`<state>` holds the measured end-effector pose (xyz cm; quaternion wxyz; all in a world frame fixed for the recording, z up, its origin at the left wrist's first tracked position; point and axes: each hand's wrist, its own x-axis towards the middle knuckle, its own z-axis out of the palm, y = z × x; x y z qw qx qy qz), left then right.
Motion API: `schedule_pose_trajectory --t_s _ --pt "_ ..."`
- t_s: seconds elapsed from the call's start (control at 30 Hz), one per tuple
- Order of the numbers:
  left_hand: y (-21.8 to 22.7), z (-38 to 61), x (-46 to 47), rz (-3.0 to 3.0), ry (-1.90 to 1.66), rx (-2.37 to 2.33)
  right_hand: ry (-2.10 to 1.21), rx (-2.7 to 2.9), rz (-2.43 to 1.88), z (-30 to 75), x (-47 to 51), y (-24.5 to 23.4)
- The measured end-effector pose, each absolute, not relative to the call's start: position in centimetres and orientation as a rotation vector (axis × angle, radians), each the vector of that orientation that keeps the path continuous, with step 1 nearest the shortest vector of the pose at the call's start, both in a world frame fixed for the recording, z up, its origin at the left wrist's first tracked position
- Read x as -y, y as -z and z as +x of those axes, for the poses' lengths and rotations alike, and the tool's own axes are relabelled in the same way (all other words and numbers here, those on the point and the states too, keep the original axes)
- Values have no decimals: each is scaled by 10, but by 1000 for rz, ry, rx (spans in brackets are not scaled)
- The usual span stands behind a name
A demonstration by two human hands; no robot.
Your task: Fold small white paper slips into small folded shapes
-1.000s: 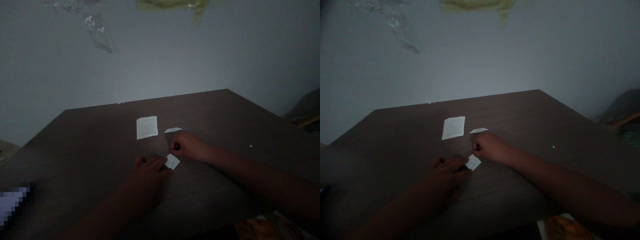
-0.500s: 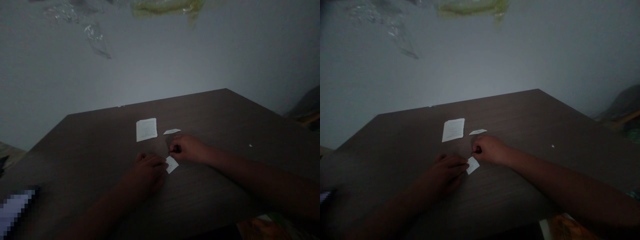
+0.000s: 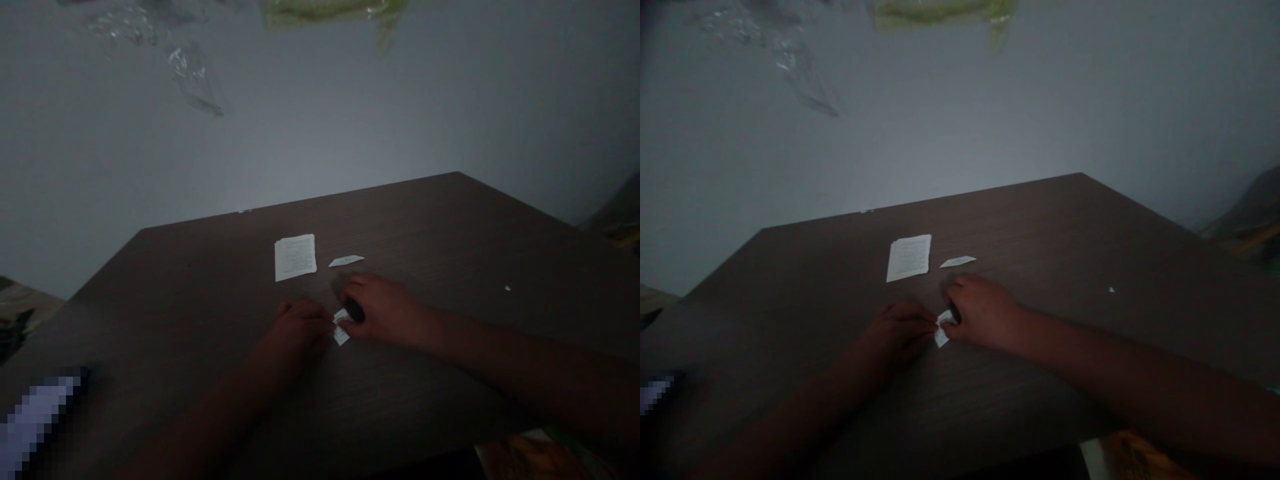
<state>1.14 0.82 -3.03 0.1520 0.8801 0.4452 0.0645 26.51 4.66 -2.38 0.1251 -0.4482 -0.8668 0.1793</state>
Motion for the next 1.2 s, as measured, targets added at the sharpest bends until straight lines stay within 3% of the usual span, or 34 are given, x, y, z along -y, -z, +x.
schedule_pose_trajectory --t_s 1.2 --pt "24 24 -7 2816 -38 -1161 -477 2513 -1285 270 -41 44"
